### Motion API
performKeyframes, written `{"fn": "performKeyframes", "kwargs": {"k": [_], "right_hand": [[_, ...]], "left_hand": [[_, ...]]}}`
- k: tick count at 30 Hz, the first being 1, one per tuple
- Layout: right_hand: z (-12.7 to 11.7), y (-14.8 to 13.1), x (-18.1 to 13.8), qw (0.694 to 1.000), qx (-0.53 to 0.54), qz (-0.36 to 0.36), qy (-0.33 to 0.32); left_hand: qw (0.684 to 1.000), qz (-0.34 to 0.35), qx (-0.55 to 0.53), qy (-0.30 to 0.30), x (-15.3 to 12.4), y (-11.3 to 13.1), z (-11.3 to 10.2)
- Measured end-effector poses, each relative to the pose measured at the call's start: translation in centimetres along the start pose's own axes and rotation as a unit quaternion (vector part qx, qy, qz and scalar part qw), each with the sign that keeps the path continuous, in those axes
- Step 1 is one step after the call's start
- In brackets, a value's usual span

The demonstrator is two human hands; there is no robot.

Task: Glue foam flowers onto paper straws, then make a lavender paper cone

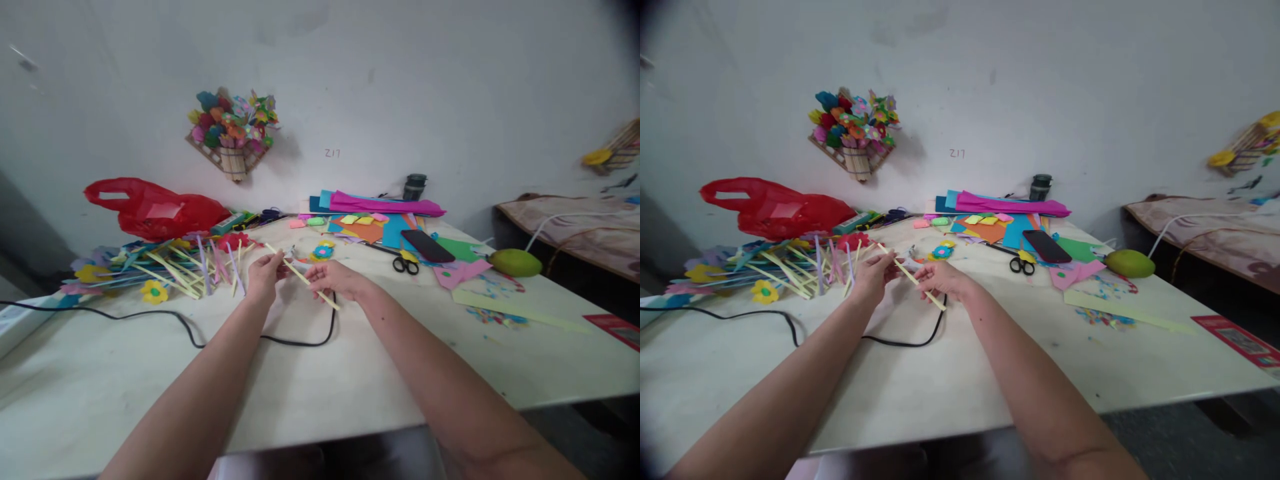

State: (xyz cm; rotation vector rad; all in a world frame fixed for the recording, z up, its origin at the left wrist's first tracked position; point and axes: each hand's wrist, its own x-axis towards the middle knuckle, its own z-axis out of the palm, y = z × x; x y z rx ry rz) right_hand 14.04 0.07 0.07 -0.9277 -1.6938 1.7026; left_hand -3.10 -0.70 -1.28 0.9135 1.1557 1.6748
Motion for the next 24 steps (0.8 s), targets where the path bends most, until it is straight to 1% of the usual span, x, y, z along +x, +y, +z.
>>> {"fn": "performKeyframes", "kwargs": {"k": [3, 5, 10, 15, 17, 19, 21, 24], "right_hand": [[0.4, 0.4, 0.3, 0.999, -0.01, -0.015, -0.045], [0.4, 0.6, 0.5, 0.998, -0.002, -0.015, -0.053], [0.7, 0.5, 0.7, 0.999, 0.045, -0.007, -0.024], [2.3, 0.0, 0.8, 1.0, 0.014, -0.018, 0.019], [2.8, -0.1, 0.8, 0.999, -0.003, -0.018, 0.041], [3.1, -0.2, 0.9, 0.998, -0.015, -0.005, 0.055], [3.1, -0.3, 0.9, 0.998, -0.022, 0.006, 0.06], [2.6, -0.6, 0.8, 0.998, -0.039, -0.003, 0.057]], "left_hand": [[1.0, -0.013, -0.026, 0.007, 0.2, 0.1, -0.2], [0.999, -0.024, -0.039, 0.003, 0.3, 0.2, -0.3], [0.997, -0.044, -0.046, -0.04, -0.1, 0.4, 0.1], [0.997, -0.039, -0.037, -0.056, -0.6, 0.6, 0.6], [0.998, -0.033, -0.04, -0.043, -0.3, 0.6, 0.4], [0.999, -0.02, -0.045, -0.016, 0.1, 0.6, 0.1], [0.998, -0.002, -0.054, 0.014, 0.6, 0.8, -0.2], [0.995, 0.015, -0.081, 0.046, 1.1, 1.2, -0.8]]}}
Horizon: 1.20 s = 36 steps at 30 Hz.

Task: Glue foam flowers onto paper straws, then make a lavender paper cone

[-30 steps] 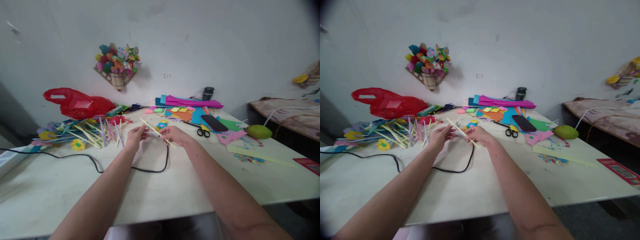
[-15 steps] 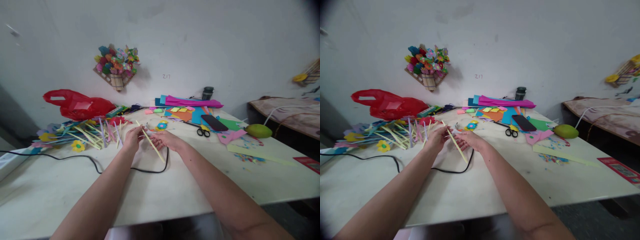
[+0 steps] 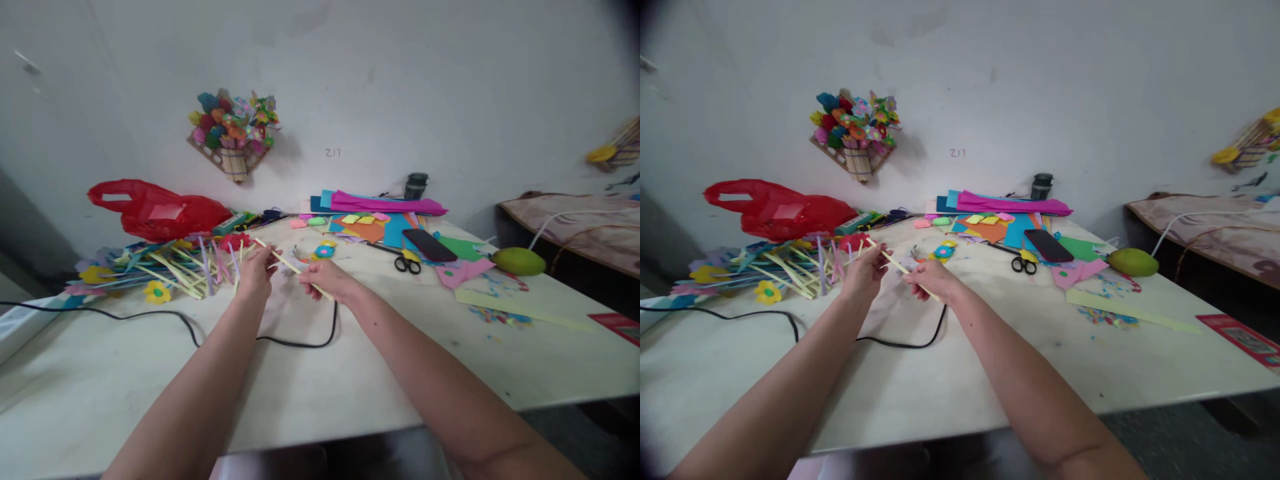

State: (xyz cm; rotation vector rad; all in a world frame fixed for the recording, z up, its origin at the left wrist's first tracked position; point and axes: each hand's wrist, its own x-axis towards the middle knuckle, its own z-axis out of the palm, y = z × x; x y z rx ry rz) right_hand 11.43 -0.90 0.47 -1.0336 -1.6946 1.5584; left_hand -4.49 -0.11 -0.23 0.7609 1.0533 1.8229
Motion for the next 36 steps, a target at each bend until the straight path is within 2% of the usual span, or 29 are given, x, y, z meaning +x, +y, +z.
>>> {"fn": "performKeyframes", "kwargs": {"k": [3, 5, 7, 8, 9, 11, 13, 15, 18, 20, 22, 26, 28, 32, 36], "right_hand": [[-1.7, -0.5, -0.4, 0.999, -0.028, 0.002, -0.046], [-3.6, -0.8, -0.9, 0.995, -0.051, 0.01, -0.086], [-6.0, -0.9, -1.3, 0.993, -0.075, -0.005, -0.086], [-7.2, -0.8, -1.5, 0.994, -0.082, -0.008, -0.066], [-8.4, -0.7, -1.6, 0.996, -0.084, -0.013, -0.017], [-10.2, -0.4, -1.6, 0.989, -0.082, -0.006, 0.119], [-11.4, 0.1, -1.4, 0.96, -0.123, 0.022, 0.252], [-11.9, 0.5, -1.0, 0.914, -0.218, 0.063, 0.336], [-11.8, 1.2, -0.4, 0.832, -0.407, 0.05, 0.375], [-11.3, 1.6, -0.1, 0.802, -0.47, -0.014, 0.368], [-10.6, 1.9, 0.4, 0.816, -0.457, -0.038, 0.351], [-8.4, 2.3, 1.3, 0.895, -0.331, -0.007, 0.298], [-7.1, 2.4, 1.5, 0.923, -0.27, -0.01, 0.273], [-5.0, 2.2, 1.2, 0.959, -0.164, -0.019, 0.228], [-4.0, 1.8, 0.8, 0.985, -0.055, -0.03, 0.16]], "left_hand": [[0.998, -0.003, -0.043, 0.046, 0.4, 0.8, -0.4], [0.994, -0.013, -0.072, 0.078, 0.6, 1.3, -0.7], [0.99, -0.021, -0.096, 0.1, 0.8, 1.7, -0.9], [0.989, -0.025, -0.104, 0.106, 0.9, 1.8, -1.0], [0.988, -0.029, -0.111, 0.106, 0.9, 1.9, -1.0], [0.989, -0.042, -0.116, 0.083, 0.8, 1.9, -0.8], [0.992, -0.069, -0.106, 0.029, 0.5, 1.6, -0.4], [0.99, -0.11, -0.076, -0.037, 0.0, 1.1, 0.1], [0.979, -0.164, -0.012, -0.12, -0.7, 0.2, 0.6], [0.969, -0.173, 0.026, -0.173, -1.0, -0.4, 0.6], [0.96, -0.173, 0.06, -0.213, -1.1, -0.8, 0.5], [0.949, -0.169, 0.105, -0.245, -1.3, -1.3, 0.4], [0.946, -0.163, 0.118, -0.255, -1.5, -1.3, 0.5], [0.938, -0.147, 0.144, -0.28, -2.0, -1.1, 0.8], [0.923, -0.145, 0.183, -0.306, -2.4, -0.9, 1.1]]}}
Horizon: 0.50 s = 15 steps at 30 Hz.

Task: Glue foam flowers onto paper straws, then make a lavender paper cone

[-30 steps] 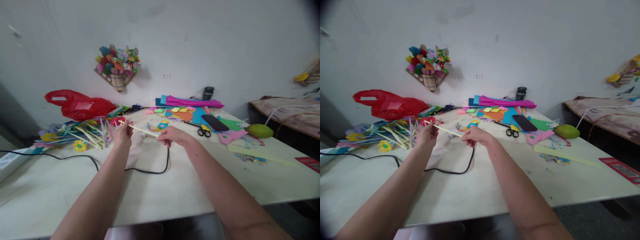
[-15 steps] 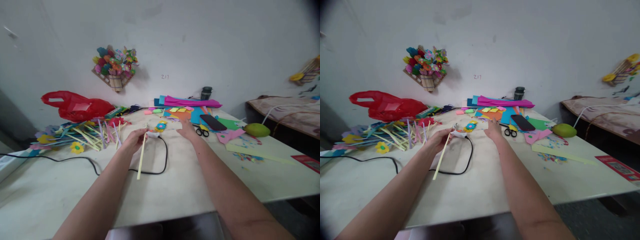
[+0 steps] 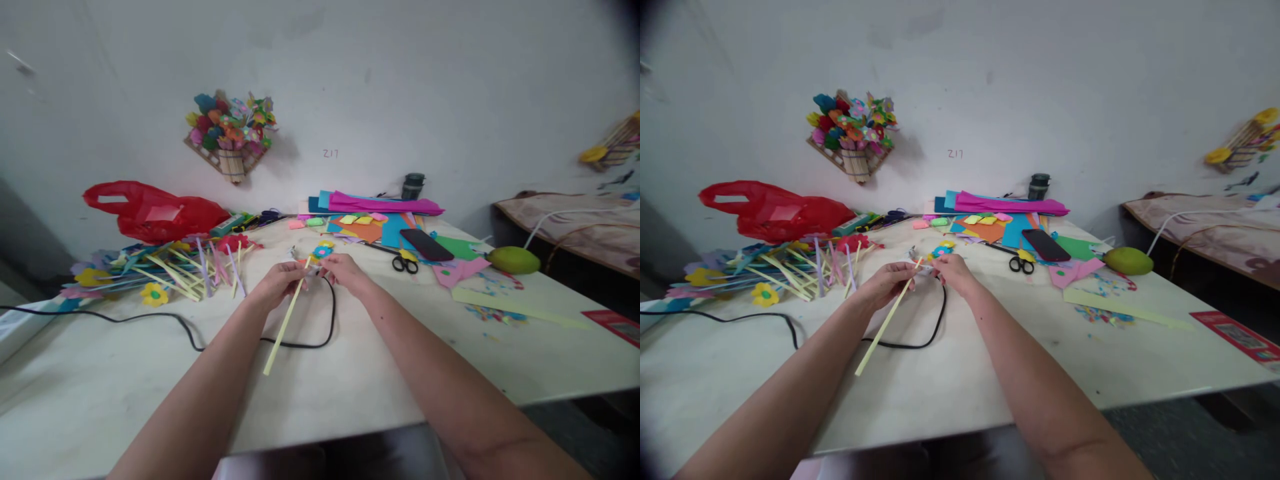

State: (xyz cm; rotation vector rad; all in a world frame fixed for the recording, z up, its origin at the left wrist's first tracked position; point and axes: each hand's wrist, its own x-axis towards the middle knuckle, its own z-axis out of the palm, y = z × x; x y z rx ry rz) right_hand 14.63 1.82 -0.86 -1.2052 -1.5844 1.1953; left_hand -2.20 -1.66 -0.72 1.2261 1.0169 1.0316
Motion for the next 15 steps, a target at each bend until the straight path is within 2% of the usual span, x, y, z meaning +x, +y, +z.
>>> {"fn": "performKeyframes", "kwargs": {"k": [3, 8, 15], "right_hand": [[0.34, 0.09, 0.01, 0.998, 0.052, 0.005, -0.035], [0.77, 0.43, 0.2, 0.994, 0.095, 0.002, -0.054], [1.1, 0.04, 0.1, 0.992, 0.127, -0.005, -0.025]], "left_hand": [[1.0, 0.001, 0.021, -0.011, -0.11, 0.09, 0.22], [0.999, 0.02, 0.031, -0.033, -0.17, 0.06, 0.34], [0.998, 0.014, 0.037, -0.039, -0.1, -0.09, 0.59]]}}
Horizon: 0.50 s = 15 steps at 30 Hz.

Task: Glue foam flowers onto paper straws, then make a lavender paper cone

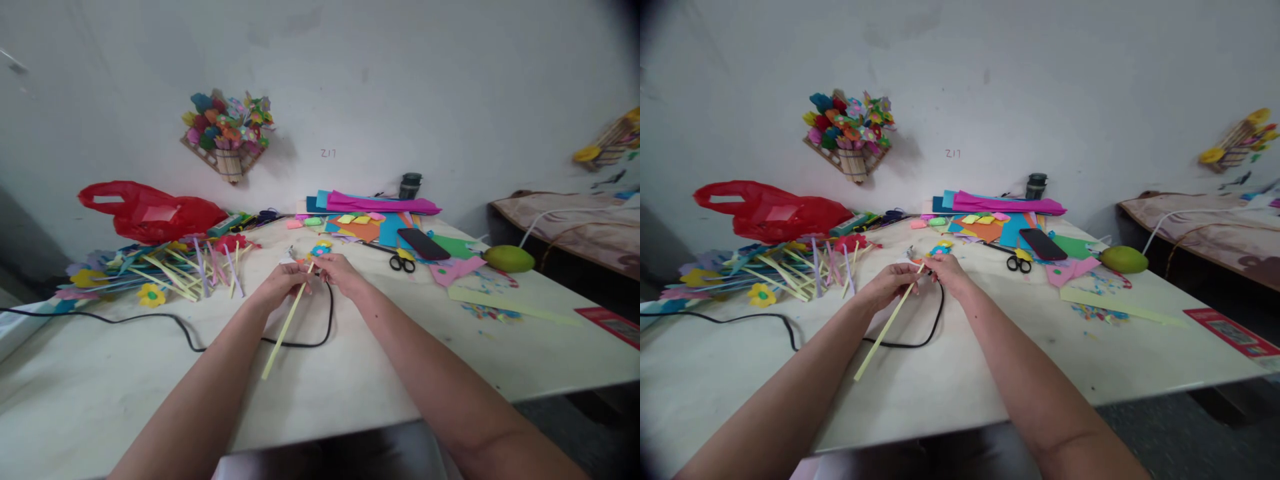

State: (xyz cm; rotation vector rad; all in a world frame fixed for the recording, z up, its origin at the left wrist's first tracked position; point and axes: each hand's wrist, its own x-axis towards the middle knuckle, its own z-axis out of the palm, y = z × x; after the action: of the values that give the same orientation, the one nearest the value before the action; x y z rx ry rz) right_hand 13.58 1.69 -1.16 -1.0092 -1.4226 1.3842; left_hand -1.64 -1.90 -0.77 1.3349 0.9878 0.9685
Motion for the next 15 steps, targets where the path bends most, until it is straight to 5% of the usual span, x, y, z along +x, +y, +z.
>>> {"fn": "performKeyframes", "kwargs": {"k": [15], "right_hand": [[-0.3, 0.01, -0.06, 0.997, -0.052, -0.045, 0.015]], "left_hand": [[0.999, 0.026, 0.033, -0.002, -0.02, -0.05, 0.7]]}}
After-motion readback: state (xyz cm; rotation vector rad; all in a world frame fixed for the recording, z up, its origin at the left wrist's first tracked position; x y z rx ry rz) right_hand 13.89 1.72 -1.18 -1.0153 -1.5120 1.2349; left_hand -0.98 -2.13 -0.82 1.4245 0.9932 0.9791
